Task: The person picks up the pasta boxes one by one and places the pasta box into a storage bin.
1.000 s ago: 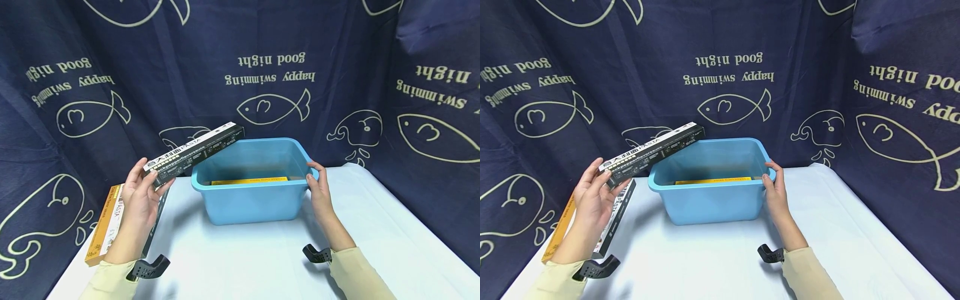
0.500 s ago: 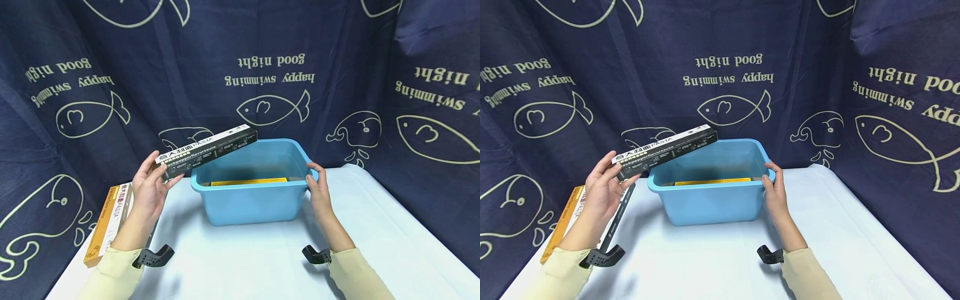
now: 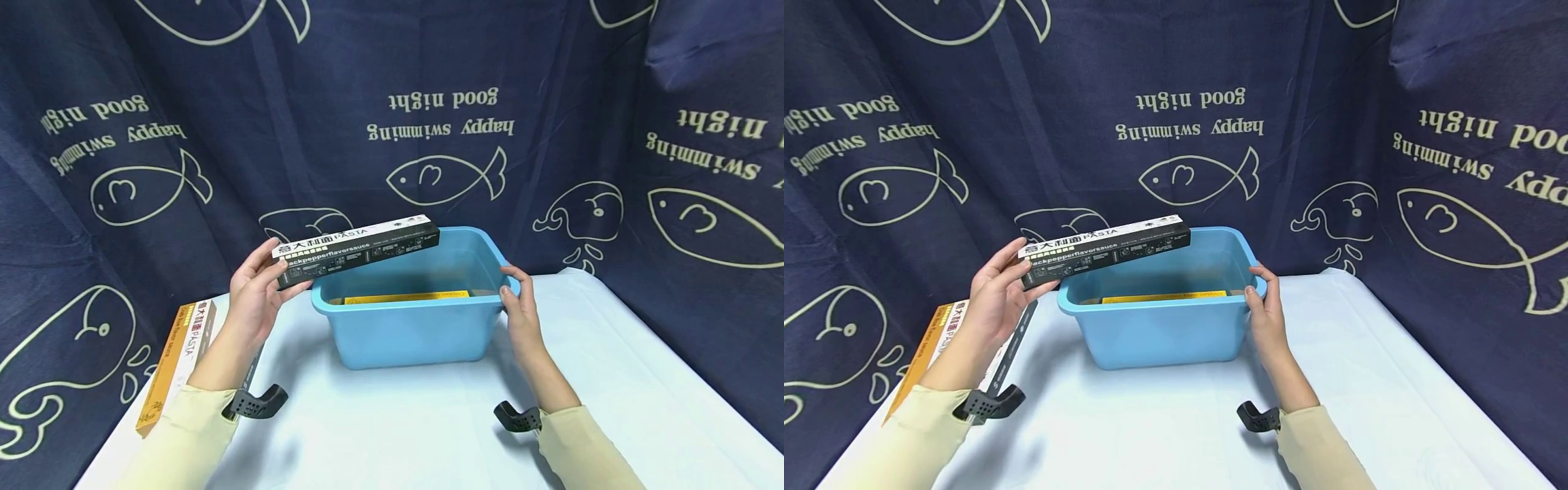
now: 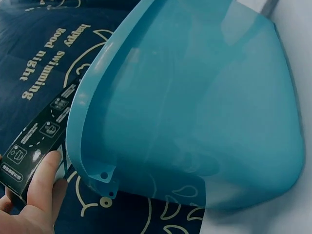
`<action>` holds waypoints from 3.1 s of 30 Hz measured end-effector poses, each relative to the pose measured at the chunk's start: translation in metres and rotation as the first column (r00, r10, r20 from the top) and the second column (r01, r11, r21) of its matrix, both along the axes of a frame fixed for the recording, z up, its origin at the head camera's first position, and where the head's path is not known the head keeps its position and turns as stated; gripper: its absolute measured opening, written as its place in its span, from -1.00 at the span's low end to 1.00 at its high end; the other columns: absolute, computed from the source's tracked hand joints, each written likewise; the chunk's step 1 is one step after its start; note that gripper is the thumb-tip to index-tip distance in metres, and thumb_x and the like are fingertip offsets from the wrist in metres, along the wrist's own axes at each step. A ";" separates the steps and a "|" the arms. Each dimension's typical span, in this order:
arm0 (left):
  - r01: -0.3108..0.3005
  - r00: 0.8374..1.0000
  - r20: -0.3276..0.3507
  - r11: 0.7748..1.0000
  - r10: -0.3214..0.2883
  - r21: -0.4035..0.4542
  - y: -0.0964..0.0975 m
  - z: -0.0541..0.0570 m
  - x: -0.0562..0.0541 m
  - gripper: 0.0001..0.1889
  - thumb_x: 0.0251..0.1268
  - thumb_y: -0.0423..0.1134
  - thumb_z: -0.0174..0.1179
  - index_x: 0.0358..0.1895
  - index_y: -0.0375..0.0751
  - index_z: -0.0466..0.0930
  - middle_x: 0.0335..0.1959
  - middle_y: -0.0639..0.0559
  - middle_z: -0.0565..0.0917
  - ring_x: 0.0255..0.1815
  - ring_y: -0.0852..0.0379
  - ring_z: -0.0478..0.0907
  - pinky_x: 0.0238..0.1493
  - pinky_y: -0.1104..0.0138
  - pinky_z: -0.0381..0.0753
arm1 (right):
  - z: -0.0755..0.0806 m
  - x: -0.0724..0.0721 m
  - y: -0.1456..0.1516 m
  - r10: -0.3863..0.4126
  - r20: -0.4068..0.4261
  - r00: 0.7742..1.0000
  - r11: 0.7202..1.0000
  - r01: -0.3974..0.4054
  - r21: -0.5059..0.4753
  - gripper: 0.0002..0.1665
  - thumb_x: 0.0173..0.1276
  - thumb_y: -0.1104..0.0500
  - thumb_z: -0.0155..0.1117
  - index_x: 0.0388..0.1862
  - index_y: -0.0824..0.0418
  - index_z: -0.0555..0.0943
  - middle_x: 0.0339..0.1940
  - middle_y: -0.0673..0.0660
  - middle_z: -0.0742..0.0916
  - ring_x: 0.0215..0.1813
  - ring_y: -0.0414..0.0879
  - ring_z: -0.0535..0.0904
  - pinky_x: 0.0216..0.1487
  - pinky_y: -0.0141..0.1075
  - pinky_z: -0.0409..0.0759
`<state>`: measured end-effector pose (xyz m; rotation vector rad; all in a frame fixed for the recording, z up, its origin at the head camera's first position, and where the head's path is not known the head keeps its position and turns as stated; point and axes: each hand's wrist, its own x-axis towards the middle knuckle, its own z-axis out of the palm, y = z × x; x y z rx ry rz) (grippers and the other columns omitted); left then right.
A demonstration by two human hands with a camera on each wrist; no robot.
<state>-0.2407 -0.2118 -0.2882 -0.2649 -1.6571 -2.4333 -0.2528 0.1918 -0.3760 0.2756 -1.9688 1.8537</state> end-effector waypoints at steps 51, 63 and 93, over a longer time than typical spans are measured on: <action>0.212 0.970 0.206 0.870 -0.130 -0.446 0.045 0.025 -0.073 -0.32 0.47 -0.42 -0.01 0.60 -0.15 0.02 0.50 -0.21 0.15 0.39 -0.23 0.31 0.09 -0.04 0.67 | -0.004 -0.002 0.002 0.008 -0.004 1.000 1.000 -0.008 0.001 -0.46 0.56 0.12 -0.16 0.46 0.20 0.17 0.61 0.08 0.17 0.61 0.11 0.02 0.52 0.30 0.00; 0.218 0.969 0.215 0.830 -0.121 -0.514 0.055 0.024 -0.083 -0.33 0.48 -0.43 0.02 0.59 -0.17 0.04 0.55 -0.19 0.10 0.44 -0.30 0.30 0.09 -0.05 0.67 | -0.004 -0.003 0.002 0.014 -0.024 1.000 1.000 -0.015 -0.006 -0.45 0.56 0.12 -0.16 0.45 0.22 0.16 0.60 0.11 0.18 0.60 0.14 0.04 0.52 0.31 0.00; 0.153 0.988 0.147 0.540 -0.054 -0.828 0.065 0.027 -0.097 -0.19 0.35 -0.31 0.28 0.57 -0.27 0.04 0.50 -0.23 0.28 0.46 -0.21 0.34 0.38 -0.03 0.47 | -0.002 -0.005 0.002 0.013 -0.025 1.000 1.000 -0.012 0.007 -0.46 0.55 0.11 -0.16 0.46 0.19 0.18 0.61 0.10 0.19 0.63 0.18 0.00 0.53 0.34 -0.01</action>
